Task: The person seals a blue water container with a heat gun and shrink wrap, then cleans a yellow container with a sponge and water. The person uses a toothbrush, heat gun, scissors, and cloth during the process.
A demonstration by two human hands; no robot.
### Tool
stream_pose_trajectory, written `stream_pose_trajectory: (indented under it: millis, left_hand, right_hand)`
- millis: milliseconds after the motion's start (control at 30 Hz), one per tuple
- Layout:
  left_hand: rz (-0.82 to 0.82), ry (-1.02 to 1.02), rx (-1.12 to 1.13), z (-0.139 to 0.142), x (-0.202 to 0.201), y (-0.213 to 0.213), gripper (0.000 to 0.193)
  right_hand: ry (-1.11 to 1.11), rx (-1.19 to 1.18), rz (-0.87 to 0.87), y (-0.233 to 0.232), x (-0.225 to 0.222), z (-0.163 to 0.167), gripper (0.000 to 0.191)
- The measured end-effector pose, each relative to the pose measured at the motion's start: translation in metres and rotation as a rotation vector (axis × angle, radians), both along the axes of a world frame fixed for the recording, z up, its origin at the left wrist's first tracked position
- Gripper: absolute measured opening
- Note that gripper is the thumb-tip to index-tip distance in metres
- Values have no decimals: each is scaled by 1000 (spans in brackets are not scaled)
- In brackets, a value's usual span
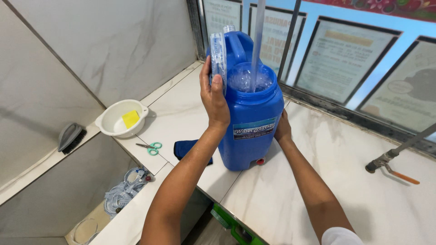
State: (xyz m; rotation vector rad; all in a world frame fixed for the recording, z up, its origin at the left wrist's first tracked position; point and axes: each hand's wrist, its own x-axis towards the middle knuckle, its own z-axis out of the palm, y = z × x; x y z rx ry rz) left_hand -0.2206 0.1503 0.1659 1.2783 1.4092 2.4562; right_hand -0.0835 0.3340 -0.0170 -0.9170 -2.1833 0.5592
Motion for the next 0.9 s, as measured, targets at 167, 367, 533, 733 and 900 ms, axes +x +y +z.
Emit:
stream_pose_trajectory:
  millis: [167, 367, 533, 733, 900]
  left_hand:
    - [8, 1, 22, -2, -1, 2, 91]
    - [18, 16, 5, -4, -3, 2, 94]
    - [19, 26, -28, -3, -4, 1, 96]
    - [24, 42, -23, -3, -4, -2, 96]
    - [27, 48, -2, -5, -6, 0, 92]
  right_hand:
    - [-63, 343, 84, 11, -5, -1, 44]
    - [-73, 222, 21, 16, -4, -5, 37]
    - [-56, 164, -168, -3, 8, -7, 41]
    - [-7, 187, -297, -21, 15, -17, 63]
    - [-65, 190, -328, -21, 21, -43, 70]
